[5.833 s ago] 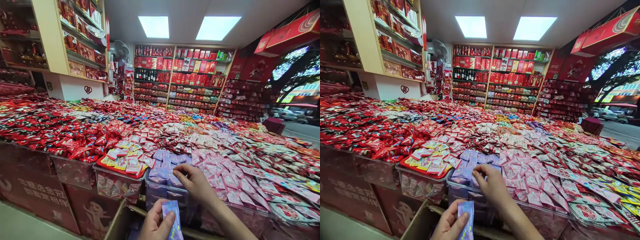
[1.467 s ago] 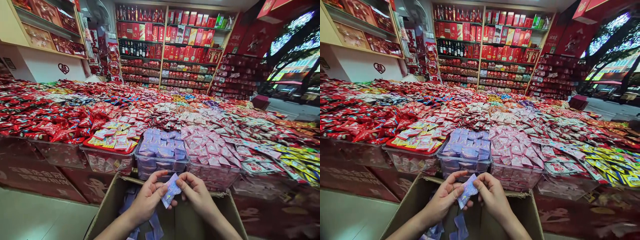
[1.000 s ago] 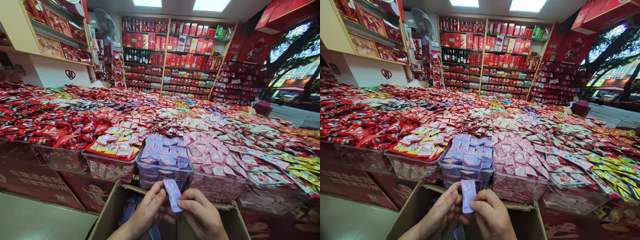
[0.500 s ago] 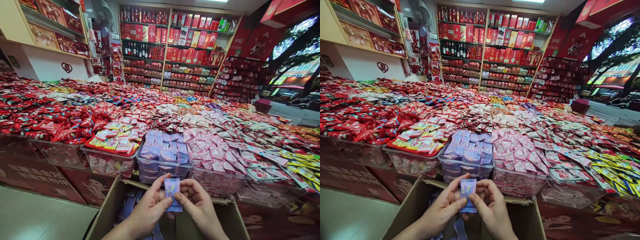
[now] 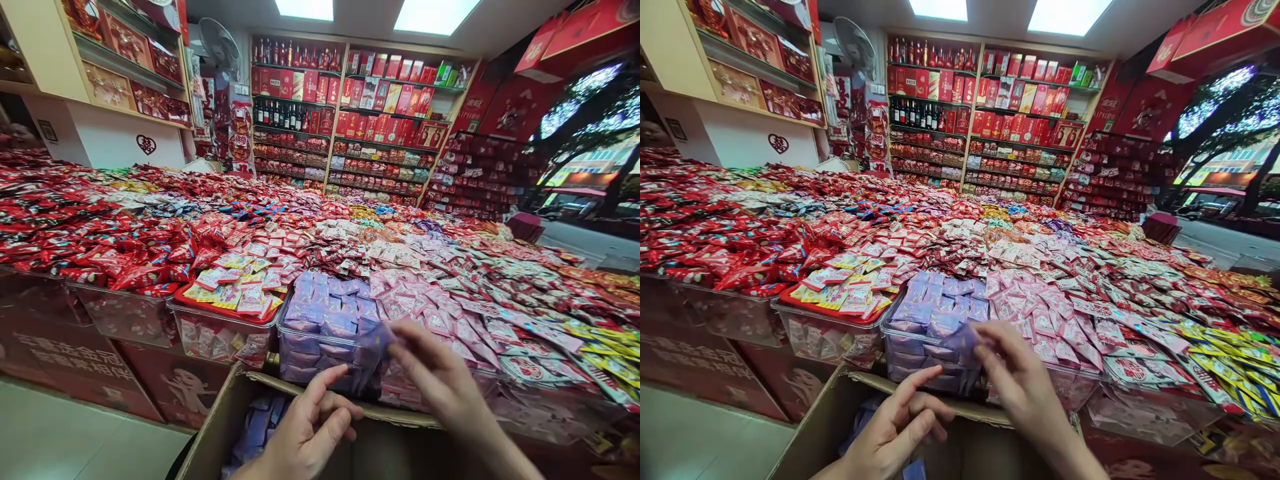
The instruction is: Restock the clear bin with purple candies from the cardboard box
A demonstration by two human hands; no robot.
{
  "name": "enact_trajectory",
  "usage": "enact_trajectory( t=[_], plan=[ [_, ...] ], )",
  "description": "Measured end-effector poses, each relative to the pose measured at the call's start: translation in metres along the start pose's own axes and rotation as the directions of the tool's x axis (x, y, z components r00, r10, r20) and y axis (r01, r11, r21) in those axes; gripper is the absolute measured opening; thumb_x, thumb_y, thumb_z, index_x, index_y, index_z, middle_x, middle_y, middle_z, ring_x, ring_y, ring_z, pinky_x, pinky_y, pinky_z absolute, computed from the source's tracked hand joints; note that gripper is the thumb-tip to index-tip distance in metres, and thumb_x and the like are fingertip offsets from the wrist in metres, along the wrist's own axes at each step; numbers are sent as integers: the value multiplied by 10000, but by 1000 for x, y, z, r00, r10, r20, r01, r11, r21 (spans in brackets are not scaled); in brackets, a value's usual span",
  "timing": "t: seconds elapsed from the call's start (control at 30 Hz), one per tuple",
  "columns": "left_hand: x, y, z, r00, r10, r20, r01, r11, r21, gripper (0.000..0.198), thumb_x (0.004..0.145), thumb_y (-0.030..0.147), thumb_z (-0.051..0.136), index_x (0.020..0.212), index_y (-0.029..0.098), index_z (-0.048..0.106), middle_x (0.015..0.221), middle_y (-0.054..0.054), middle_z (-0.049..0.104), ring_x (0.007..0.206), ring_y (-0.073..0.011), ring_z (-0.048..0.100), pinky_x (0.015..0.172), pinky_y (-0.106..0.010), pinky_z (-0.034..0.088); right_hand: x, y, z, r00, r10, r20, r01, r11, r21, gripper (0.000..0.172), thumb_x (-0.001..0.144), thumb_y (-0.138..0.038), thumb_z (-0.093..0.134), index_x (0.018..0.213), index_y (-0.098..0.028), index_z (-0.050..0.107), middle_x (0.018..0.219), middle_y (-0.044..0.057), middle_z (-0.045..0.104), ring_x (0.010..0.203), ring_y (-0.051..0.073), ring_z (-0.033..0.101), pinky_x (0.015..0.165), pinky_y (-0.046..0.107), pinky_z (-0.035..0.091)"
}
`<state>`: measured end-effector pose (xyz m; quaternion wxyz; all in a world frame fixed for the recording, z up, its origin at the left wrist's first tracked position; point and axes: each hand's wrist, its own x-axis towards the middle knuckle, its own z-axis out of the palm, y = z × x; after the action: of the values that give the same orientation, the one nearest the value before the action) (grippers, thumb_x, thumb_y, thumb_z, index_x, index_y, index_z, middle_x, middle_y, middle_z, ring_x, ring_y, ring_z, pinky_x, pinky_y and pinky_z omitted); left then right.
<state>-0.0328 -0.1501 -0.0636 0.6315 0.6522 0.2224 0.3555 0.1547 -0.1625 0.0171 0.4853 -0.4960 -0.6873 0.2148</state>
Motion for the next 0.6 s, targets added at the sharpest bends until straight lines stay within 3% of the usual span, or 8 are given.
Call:
enact_trajectory(
  t=[0.07, 0.1, 0.17, 0.27, 0.33, 0.43, 0.5, 0.6],
  plan=[
    [1, -5, 0, 1000, -1, -20, 2, 999, 40, 389, 844, 325, 425, 1206, 208, 344, 890, -81, 613, 726, -158, 596, 677, -279, 453, 44, -3, -18, 990, -137, 37, 142, 973, -182, 221, 808, -205, 436, 987, -224, 565, 935, 57, 585, 894, 183, 527, 796, 312, 399],
    [1, -8, -1, 1000, 8, -22, -7, 998, 64, 373, 841, 325, 426, 1186, 196, 366, 866, -81, 614, 711, -156, 596, 670, -277, 458, 67, -1, -23, 979, -158, 128, 186, 951, -248, 226, 796, -185, 442, 973, -221, 578, 927, 53, 593, 886, 182, 534, 800, 315, 395],
    [3, -13, -1, 999, 49, -6, -48, 991, 128, 354, 835, 325, 427, 1157, 181, 395, 829, -80, 620, 675, -151, 598, 644, -264, 464, 108, 8, -23, 950, -44, 308, 158, 922, -353, 228, 757, -111, 451, 913, -192, 597, 917, 54, 603, 863, 178, 542, 787, 310, 399],
    [4, -18, -4, 994, 106, 29, -110, 963, 245, 331, 825, 297, 430, 1132, 173, 416, 806, -88, 638, 641, -150, 603, 601, -241, 462, 150, 28, -8, 848, 188, 495, 61, 893, -445, 294, 647, -42, 518, 920, -137, 574, 863, 63, 618, 755, 171, 555, 656, 276, 433],
    [5, -20, -6, 992, 124, 30, -127, 946, 298, 323, 814, 268, 437, 1120, 167, 425, 794, -94, 650, 624, -150, 606, 581, -232, 458, 164, 39, 5, 779, 257, 573, 39, 891, -452, 353, 597, -25, 548, 936, -124, 562, 791, 45, 627, 664, 148, 558, 556, 236, 434],
    [7, -23, -7, 989, 140, 37, -145, 938, 315, 313, 804, 229, 437, 1111, 171, 431, 779, -88, 660, 610, -143, 608, 568, -217, 453, 175, 50, 17, 715, 297, 633, 29, 892, -451, 433, 567, -46, 592, 989, -126, 541, 763, 24, 620, 606, 119, 550, 497, 203, 426],
    [8, -25, -7, 985, 163, 51, -171, 936, 307, 311, 798, 218, 437, 1106, 176, 434, 760, -79, 665, 587, -134, 604, 539, -201, 443, 179, 55, 20, 713, 296, 635, 36, 890, -455, 511, 538, -74, 632, 1034, -124, 521, 818, 37, 607, 645, 125, 547, 521, 209, 430],
    [10, -26, -7, 978, 194, 72, -207, 923, 325, 301, 781, 208, 442, 1079, 163, 456, 730, -83, 671, 549, -128, 595, 495, -185, 428, 181, 62, 24, 750, 267, 605, 57, 886, -461, 577, 529, -101, 645, 1085, -105, 493, 893, 69, 584, 731, 151, 536, 585, 236, 430]
  ],
)
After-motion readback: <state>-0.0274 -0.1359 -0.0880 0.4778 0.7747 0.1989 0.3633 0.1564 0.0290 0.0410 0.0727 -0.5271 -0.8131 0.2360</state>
